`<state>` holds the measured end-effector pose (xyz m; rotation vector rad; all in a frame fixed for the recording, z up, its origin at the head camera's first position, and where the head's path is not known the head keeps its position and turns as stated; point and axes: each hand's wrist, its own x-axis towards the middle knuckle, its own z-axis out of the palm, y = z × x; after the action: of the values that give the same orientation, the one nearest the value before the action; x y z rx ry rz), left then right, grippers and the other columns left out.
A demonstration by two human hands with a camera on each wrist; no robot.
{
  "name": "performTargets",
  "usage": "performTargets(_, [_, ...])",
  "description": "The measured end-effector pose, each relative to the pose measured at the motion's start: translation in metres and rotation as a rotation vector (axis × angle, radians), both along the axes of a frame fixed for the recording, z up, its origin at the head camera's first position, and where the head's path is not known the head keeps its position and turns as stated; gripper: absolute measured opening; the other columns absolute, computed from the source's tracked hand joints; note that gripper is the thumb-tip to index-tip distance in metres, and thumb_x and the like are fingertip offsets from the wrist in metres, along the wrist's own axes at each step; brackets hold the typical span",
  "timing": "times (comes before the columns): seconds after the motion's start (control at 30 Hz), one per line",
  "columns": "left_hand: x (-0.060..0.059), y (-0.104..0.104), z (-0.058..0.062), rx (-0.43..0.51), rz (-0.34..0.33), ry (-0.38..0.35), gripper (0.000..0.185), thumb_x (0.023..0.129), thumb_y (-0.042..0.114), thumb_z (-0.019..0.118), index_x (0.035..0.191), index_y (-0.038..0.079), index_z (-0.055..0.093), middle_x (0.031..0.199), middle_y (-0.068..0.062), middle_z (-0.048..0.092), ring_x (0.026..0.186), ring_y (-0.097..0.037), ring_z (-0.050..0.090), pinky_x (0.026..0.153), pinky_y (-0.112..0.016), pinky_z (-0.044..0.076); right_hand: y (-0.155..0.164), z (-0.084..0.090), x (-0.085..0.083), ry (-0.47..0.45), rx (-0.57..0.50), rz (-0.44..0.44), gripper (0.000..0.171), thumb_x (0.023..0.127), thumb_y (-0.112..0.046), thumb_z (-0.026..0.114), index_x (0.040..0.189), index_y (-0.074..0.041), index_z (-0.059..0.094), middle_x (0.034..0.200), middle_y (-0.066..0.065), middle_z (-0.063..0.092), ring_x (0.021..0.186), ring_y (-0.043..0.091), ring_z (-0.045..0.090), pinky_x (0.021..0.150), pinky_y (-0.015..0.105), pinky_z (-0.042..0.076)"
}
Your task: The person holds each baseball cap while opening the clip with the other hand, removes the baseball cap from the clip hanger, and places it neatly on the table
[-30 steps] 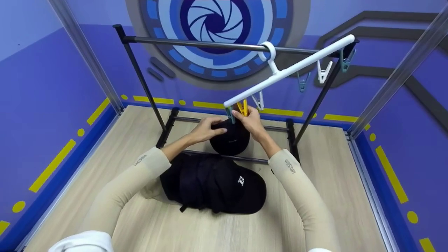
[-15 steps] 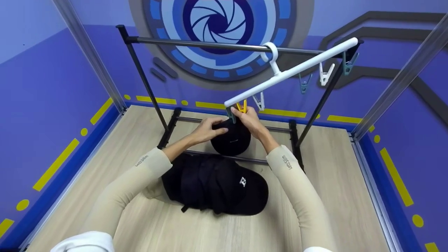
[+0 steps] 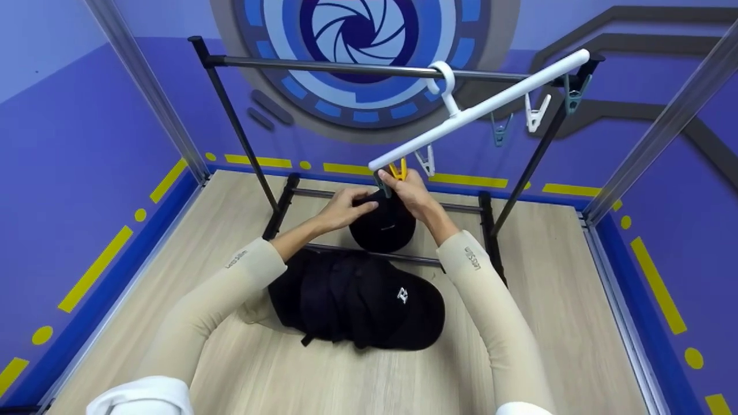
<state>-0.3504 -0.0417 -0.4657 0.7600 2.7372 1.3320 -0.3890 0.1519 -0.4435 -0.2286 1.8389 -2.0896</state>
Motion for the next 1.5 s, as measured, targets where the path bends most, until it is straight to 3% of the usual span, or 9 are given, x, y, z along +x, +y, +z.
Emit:
performTargets(0.2, [0.001,0.004,-0.003,-0.023,-0.007,-0.01,0.028,0.102,0.018,0.062,0.127,0.008,0.07,0.129,-0.008,0.071,0.121,-0.022,0.066,0.104,-0.034,0.05,0.003,-0.003,0.001,-0.065,-0.027,-0.039,0.016,0.101,-0.02,0.063,0.088,-0.011,0.062,0.08,-0.003,0.063,0.075,0.01,0.063,0.068,0.024,0.054])
performTargets(0.33, [0.001,0.005,-0.005,-0.029,0.001,0.001,0.02,0.101,0.018,0.063,0.114,0.005,0.072,0.114,-0.009,0.074,0.104,-0.017,0.066,0.094,-0.03,0.05,0.0,-0.002,0.0,-0.08,-0.023,-0.05,0.017,0.1,-0.022,0.064,0.088,-0.01,0.061,0.08,-0.002,0.064,0.075,0.011,0.065,0.068,0.027,0.057])
performTargets(0.47, [0.001,0.006,-0.006,-0.039,0.006,0.011,0.016,0.1,0.019,0.064,0.1,0.003,0.068,0.1,-0.009,0.072,0.088,-0.013,0.057,0.083,-0.028,0.046,-0.003,-0.003,-0.001,-0.043,-0.004,-0.069,0.017,0.1,-0.022,0.065,0.088,-0.01,0.061,0.08,-0.003,0.065,0.073,0.01,0.064,0.067,0.025,0.056])
performTargets(0.6, [0.003,0.007,-0.006,-0.058,-0.015,-0.03,0.019,0.101,0.021,0.063,0.103,0.003,0.069,0.107,-0.01,0.074,0.094,-0.015,0.062,0.087,-0.03,0.049,-0.002,-0.004,0.0,0.006,0.061,-0.087,0.015,0.1,-0.019,0.065,0.092,-0.008,0.058,0.079,-0.005,0.062,0.073,0.008,0.059,0.067,0.021,0.051])
performTargets(0.8, [0.004,0.007,-0.005,-0.085,-0.055,-0.053,0.028,0.101,0.022,0.064,0.122,0.004,0.071,0.127,-0.012,0.072,0.119,-0.025,0.066,0.102,-0.035,0.051,-0.002,-0.005,-0.002,0.065,0.15,-0.116,0.016,0.1,-0.02,0.066,0.087,-0.011,0.061,0.074,-0.008,0.059,0.073,0.007,0.053,0.07,0.019,0.045])
performTargets(1.03, [0.005,0.008,-0.003,-0.104,-0.117,-0.035,0.027,0.099,0.019,0.067,0.12,0.002,0.071,0.12,-0.013,0.074,0.111,-0.025,0.069,0.097,-0.032,0.052,-0.003,-0.004,-0.004,0.097,0.175,-0.136,0.015,0.1,-0.021,0.066,0.087,-0.013,0.062,0.075,-0.01,0.06,0.076,0.007,0.051,0.074,0.021,0.043])
performTargets(1.3, [0.006,0.007,-0.004,-0.106,-0.105,-0.022,0.026,0.099,0.02,0.067,0.118,0.003,0.073,0.119,-0.011,0.075,0.112,-0.024,0.069,0.098,-0.032,0.051,-0.016,-0.004,0.001,0.178,0.253,-0.171,0.022,0.101,-0.025,0.064,0.095,-0.004,0.061,0.076,-0.008,0.056,0.074,0.009,0.048,0.073,0.024,0.04])
performTargets(1.5, [0.006,0.004,-0.005,-0.107,-0.096,-0.022,0.025,0.099,0.02,0.066,0.117,0.004,0.073,0.118,-0.011,0.075,0.113,-0.024,0.069,0.099,-0.033,0.051,-0.023,0.002,0.004,0.238,0.313,-0.214,0.036,0.101,-0.027,0.065,0.119,0.005,0.064,0.092,-0.004,0.067,0.085,0.003,0.058,0.083,0.02,0.046])
